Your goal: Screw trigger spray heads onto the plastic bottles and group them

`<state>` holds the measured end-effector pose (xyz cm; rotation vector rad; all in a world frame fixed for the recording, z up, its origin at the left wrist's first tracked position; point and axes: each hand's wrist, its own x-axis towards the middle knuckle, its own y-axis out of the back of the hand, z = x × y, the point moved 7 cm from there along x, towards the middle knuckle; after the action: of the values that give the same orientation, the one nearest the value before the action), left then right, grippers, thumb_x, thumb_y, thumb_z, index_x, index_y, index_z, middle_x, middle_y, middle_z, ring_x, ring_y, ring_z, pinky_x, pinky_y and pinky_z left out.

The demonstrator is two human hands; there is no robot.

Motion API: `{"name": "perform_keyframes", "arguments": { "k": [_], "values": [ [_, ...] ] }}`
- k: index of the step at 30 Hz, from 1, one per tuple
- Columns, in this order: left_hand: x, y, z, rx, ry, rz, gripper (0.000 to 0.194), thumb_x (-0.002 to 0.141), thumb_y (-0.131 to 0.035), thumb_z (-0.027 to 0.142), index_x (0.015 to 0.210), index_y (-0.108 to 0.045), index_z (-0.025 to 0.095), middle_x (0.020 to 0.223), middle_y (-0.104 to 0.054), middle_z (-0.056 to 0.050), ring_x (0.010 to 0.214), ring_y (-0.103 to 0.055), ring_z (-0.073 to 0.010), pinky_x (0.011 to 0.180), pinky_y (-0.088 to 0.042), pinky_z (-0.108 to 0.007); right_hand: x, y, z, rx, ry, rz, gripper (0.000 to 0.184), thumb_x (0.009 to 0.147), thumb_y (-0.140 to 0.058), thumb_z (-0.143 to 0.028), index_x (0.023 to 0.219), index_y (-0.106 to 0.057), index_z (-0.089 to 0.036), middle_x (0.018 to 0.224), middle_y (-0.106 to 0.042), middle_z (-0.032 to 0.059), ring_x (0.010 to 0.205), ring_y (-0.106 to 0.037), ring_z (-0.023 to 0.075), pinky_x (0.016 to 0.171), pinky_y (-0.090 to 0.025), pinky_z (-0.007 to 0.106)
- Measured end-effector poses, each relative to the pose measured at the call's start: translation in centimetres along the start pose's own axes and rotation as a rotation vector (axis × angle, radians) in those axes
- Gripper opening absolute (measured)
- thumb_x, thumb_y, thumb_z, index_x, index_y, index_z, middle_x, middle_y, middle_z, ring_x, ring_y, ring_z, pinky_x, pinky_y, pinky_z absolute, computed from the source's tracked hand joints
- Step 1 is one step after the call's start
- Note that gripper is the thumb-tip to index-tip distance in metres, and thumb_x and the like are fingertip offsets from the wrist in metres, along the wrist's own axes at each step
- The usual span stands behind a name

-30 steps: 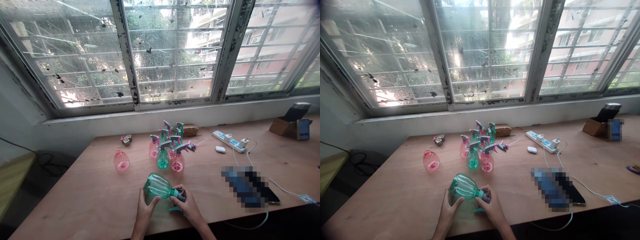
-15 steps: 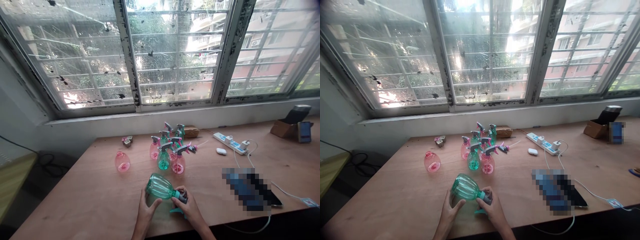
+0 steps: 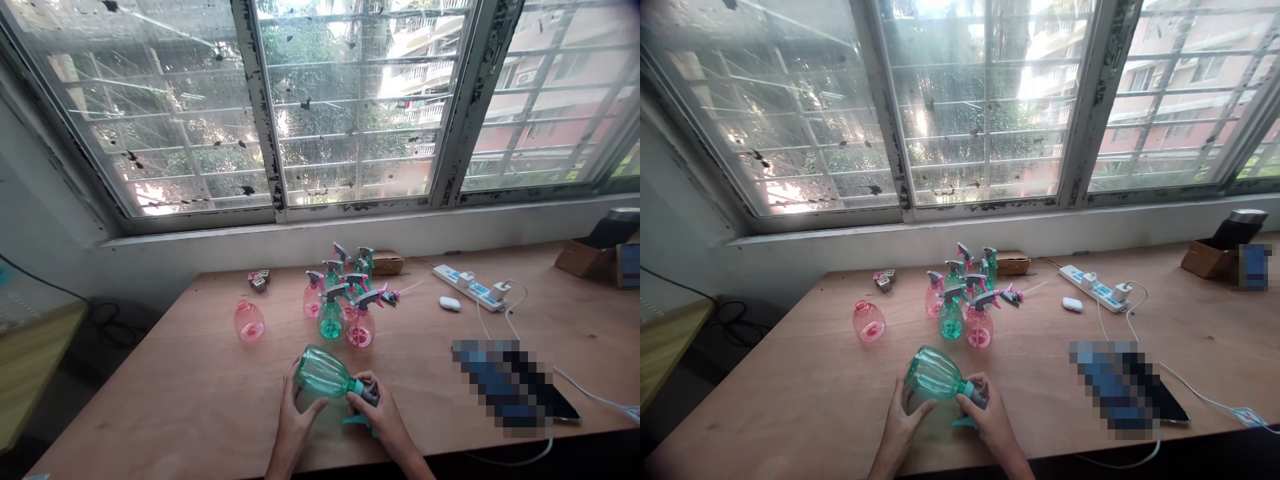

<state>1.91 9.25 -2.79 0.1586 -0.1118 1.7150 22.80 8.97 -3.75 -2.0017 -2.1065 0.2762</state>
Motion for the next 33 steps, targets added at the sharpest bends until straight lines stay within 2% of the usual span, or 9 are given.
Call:
{"name": "perform_keyframes", "arguments": {
  "k": [4,7,12,14,17,19,24,28,33],
  "values": [
    [-0.01,0.24,0.21,0.010,0.010,0.049,0.076,0.073,-0.081,0.039,0.139,-0.045,0.023,0.159,-0.036,-0.014,0.148,-0.033,-0.0335,0.121,-0.027,-0.049,-0.20,-0.13,-0.19,0.005,0.005,-0.015,0.036,0.075,-0.083,-0.041,0.094,-0.060,-0.020,0.076,-0.062,-0.0043,0.060,-0.065,0.0148,0.058,-0.059,0.028],
    [0.13,0.28,0.01,-0.001,0.038,0.055,0.071,0.077,-0.077,0.041,0.139,-0.045,0.024,0.159,-0.036,-0.013,0.146,-0.036,-0.0340,0.119,-0.031,-0.048,-0.17,-0.15,-0.19,0.025,-0.004,-0.010,0.036,0.075,-0.082,-0.042,0.094,-0.060,-0.021,0.075,-0.062,-0.0046,0.059,-0.065,0.0142,0.057,-0.058,0.028],
    [0.42,0.27,-0.26,-0.037,0.052,0.030,0.075,0.073,-0.081,0.039,0.138,-0.047,0.025,0.160,-0.036,-0.013,0.143,-0.042,-0.0342,0.116,-0.038,-0.047,-0.06,-0.20,-0.41,0.030,-0.001,-0.002,0.035,0.075,-0.083,-0.042,0.092,-0.060,-0.021,0.075,-0.063,-0.0042,0.058,-0.065,0.0139,0.056,-0.057,0.027],
    [0.45,0.30,-0.40,-0.058,0.066,0.030,0.077,0.069,-0.084,0.037,0.136,-0.049,0.026,0.157,-0.041,-0.012,0.141,-0.045,-0.0339,0.114,-0.040,-0.045,-0.01,-0.17,-0.47,0.024,0.000,0.003,0.035,0.075,-0.082,-0.042,0.092,-0.060,-0.021,0.074,-0.063,-0.0041,0.057,-0.065,0.0140,0.056,-0.057,0.027],
    [0.37,0.13,-0.68,-0.069,0.108,0.024,0.073,0.065,-0.086,0.036,0.129,-0.054,0.024,0.140,-0.061,-0.013,0.132,-0.055,-0.0343,0.110,-0.045,-0.047,0.03,-0.08,-0.49,0.021,-0.004,0.009,0.035,0.076,-0.082,-0.041,0.093,-0.059,-0.021,0.074,-0.062,-0.0042,0.057,-0.065,0.0144,0.056,-0.057,0.028],
    [0.28,-0.01,-0.69,-0.053,0.126,0.024,0.073,0.063,-0.087,0.036,0.127,-0.055,0.023,0.131,-0.067,-0.012,0.127,-0.059,-0.0342,0.109,-0.046,-0.047,-0.01,-0.15,-0.56,0.019,-0.007,-0.002,0.034,0.076,-0.081,-0.040,0.093,-0.059,-0.021,0.073,-0.062,-0.0046,0.058,-0.065,0.0148,0.056,-0.057,0.028],
    [0.27,0.06,-0.34,-0.023,0.131,0.040,0.072,0.065,-0.085,0.042,0.126,-0.051,0.020,0.131,-0.065,-0.013,0.130,-0.056,-0.0342,0.113,-0.040,-0.048,-0.25,-0.57,-0.96,0.019,0.006,-0.027,0.032,0.076,-0.082,-0.036,0.092,-0.059,-0.022,0.076,-0.060,-0.0052,0.060,-0.063,0.0135,0.057,-0.057,0.027],
    [0.37,0.28,-0.50,-0.030,0.138,0.037,0.066,0.070,-0.082,0.043,0.123,-0.051,0.019,0.123,-0.068,-0.014,0.123,-0.061,-0.0353,0.110,-0.043,-0.052,-0.25,-0.68,-0.91,0.007,0.016,-0.024,0.032,0.074,-0.082,-0.036,0.092,-0.060,-0.022,0.079,-0.059,-0.0046,0.062,-0.061,0.0128,0.056,-0.057,0.026],
    [0.29,0.17,-0.56,-0.056,0.107,0.015,0.079,0.069,-0.083,0.041,0.136,-0.046,0.025,0.148,-0.053,-0.011,0.139,-0.047,-0.0336,0.117,-0.037,-0.047,0.17,-0.33,-0.15,0.026,-0.009,-0.017,0.035,0.074,-0.083,-0.040,0.091,-0.058,-0.021,0.072,-0.061,-0.0054,0.056,-0.063,0.0128,0.055,-0.055,0.026]
  ]
}}
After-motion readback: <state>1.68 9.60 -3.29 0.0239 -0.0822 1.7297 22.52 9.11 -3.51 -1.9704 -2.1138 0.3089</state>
